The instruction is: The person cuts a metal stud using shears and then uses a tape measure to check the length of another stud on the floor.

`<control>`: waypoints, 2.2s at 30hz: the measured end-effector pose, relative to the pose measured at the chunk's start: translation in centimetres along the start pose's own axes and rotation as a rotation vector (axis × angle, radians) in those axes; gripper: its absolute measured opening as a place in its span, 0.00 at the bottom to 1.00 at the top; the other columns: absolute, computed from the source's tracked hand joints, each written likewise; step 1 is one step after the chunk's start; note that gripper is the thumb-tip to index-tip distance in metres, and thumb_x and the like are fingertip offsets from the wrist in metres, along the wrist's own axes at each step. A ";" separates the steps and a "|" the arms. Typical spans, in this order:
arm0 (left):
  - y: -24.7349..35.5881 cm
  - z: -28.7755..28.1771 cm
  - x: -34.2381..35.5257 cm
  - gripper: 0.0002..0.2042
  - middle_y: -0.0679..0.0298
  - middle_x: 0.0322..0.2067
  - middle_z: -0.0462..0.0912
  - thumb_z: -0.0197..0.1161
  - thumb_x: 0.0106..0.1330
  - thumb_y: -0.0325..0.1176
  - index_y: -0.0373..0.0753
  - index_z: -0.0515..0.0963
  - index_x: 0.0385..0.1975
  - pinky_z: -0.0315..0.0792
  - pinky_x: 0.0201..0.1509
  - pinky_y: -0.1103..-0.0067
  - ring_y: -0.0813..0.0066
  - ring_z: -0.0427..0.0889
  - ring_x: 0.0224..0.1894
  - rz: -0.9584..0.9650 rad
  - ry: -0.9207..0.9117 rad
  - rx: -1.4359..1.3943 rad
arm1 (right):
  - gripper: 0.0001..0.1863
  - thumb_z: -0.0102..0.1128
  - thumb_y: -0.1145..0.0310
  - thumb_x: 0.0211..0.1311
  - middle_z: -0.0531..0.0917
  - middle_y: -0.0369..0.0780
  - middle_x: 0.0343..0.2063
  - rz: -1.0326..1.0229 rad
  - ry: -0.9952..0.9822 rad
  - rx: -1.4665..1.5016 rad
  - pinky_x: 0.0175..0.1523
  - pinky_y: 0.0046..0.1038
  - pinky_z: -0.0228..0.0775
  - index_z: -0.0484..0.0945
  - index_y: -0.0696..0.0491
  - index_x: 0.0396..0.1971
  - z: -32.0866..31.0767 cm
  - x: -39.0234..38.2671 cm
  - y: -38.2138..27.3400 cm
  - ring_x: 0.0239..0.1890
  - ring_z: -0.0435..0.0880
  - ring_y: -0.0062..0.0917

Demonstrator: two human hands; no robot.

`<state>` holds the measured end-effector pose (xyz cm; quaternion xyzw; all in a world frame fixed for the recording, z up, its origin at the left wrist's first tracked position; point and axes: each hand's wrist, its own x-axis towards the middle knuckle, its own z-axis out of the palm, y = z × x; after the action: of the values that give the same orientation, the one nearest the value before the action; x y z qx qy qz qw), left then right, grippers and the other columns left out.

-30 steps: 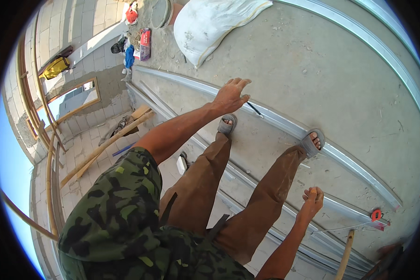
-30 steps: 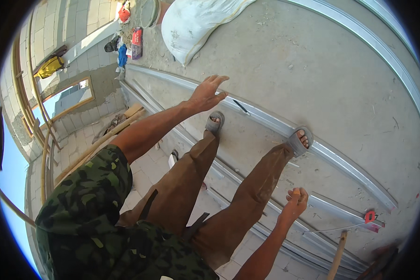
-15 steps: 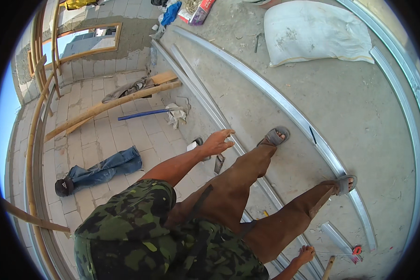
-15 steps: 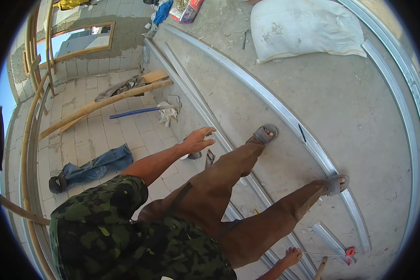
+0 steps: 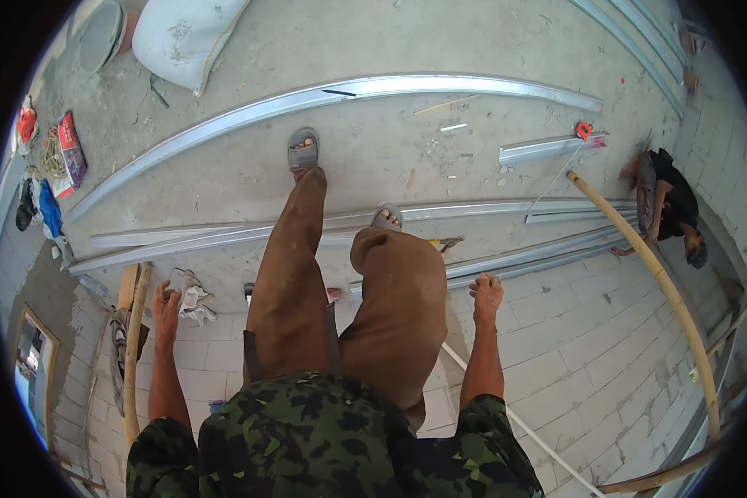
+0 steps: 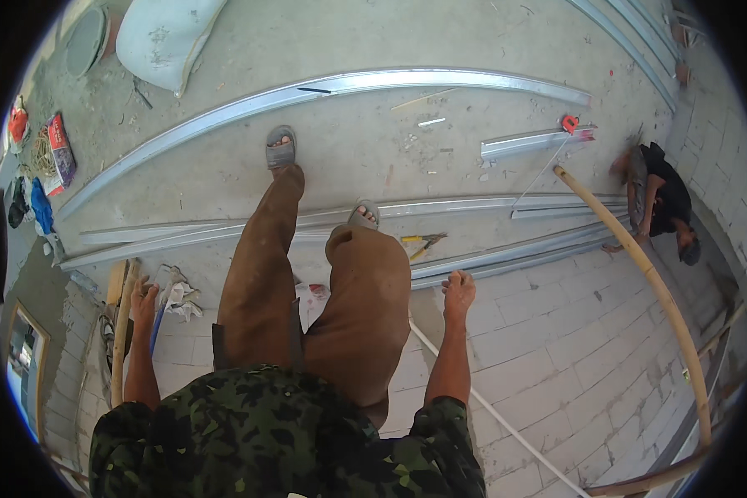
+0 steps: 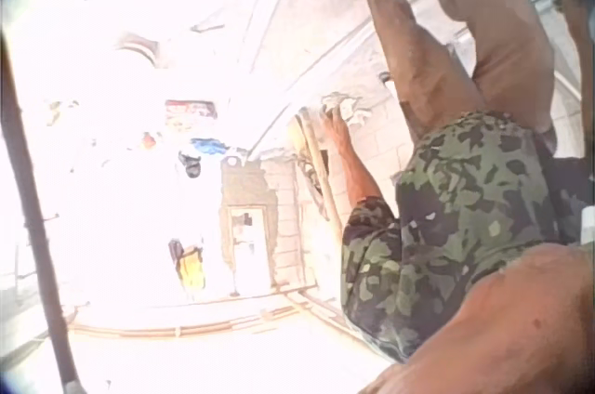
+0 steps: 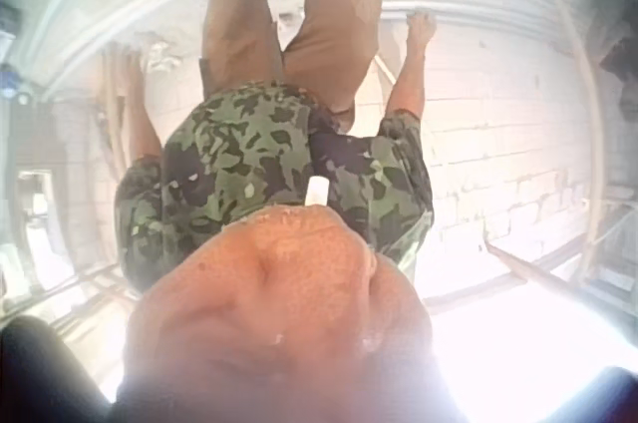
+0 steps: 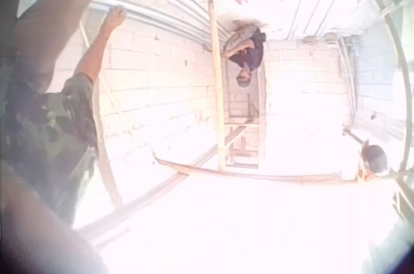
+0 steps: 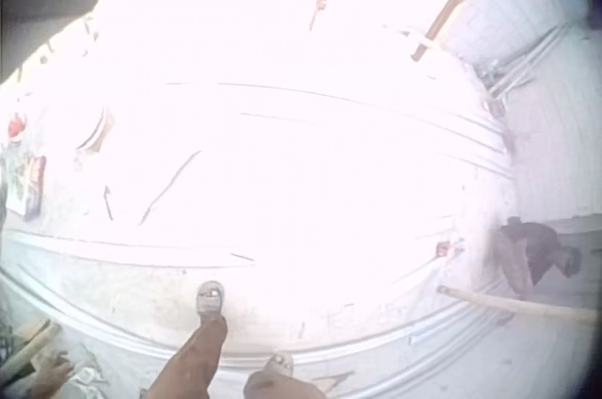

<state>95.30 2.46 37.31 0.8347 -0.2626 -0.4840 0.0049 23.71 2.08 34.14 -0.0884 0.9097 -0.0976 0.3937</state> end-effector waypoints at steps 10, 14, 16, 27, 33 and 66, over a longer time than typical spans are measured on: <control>1.6 5.8 -5.8 0.23 0.57 0.36 0.78 0.60 0.62 0.36 0.30 0.69 0.55 0.69 0.41 0.76 0.72 0.75 0.37 0.051 -0.141 0.075 | 0.15 0.53 0.66 0.62 0.79 0.39 0.30 -0.103 -0.052 0.172 0.30 0.22 0.72 0.75 0.61 0.43 3.8 0.3 12.4 0.28 0.81 0.22; 2.2 7.7 -8.1 0.24 0.58 0.36 0.78 0.59 0.63 0.38 0.33 0.68 0.56 0.69 0.40 0.75 0.72 0.76 0.37 0.046 -0.002 0.048 | 0.15 0.54 0.67 0.61 0.81 0.40 0.29 -0.048 -0.034 0.124 0.30 0.24 0.73 0.76 0.62 0.42 3.5 0.0 22.1 0.26 0.82 0.22; 3.7 10.3 -10.3 0.23 0.58 0.35 0.77 0.59 0.63 0.39 0.33 0.68 0.55 0.69 0.39 0.76 0.72 0.76 0.37 0.097 0.031 0.075 | 0.15 0.55 0.67 0.61 0.81 0.41 0.29 -0.056 -0.051 0.129 0.30 0.25 0.72 0.76 0.62 0.41 1.5 -0.2 24.9 0.26 0.82 0.23; 25.4 33.1 -25.3 0.25 0.52 0.40 0.79 0.60 0.63 0.40 0.29 0.68 0.54 0.75 0.47 0.73 0.66 0.81 0.41 0.598 -0.347 0.029 | 0.12 0.55 0.67 0.59 0.78 0.41 0.23 0.220 0.023 0.344 0.24 0.25 0.72 0.74 0.62 0.34 -6.2 -7.1 44.6 0.23 0.83 0.26; 41.2 42.0 -41.1 0.33 0.37 0.47 0.76 0.60 0.63 0.49 0.25 0.65 0.56 0.70 0.57 0.58 0.47 0.76 0.54 0.835 -1.388 -0.383 | 0.13 0.57 0.66 0.57 0.80 0.44 0.23 0.371 0.023 0.449 0.26 0.29 0.74 0.75 0.62 0.32 -4.4 -13.4 42.8 0.22 0.83 0.28; 50.9 23.7 -23.1 0.12 0.56 0.30 0.83 0.58 0.68 0.40 0.36 0.75 0.37 0.79 0.42 0.71 0.67 0.84 0.34 0.397 -1.080 -0.099 | 0.09 0.57 0.69 0.55 0.79 0.44 0.21 -0.103 0.289 0.068 0.21 0.32 0.74 0.75 0.59 0.31 16.6 -27.8 27.5 0.21 0.82 0.30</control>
<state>44.89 -25.34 56.68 0.4030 -0.3565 -0.8429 -0.0001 52.29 33.45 35.66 -0.1065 0.9474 -0.1602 0.2558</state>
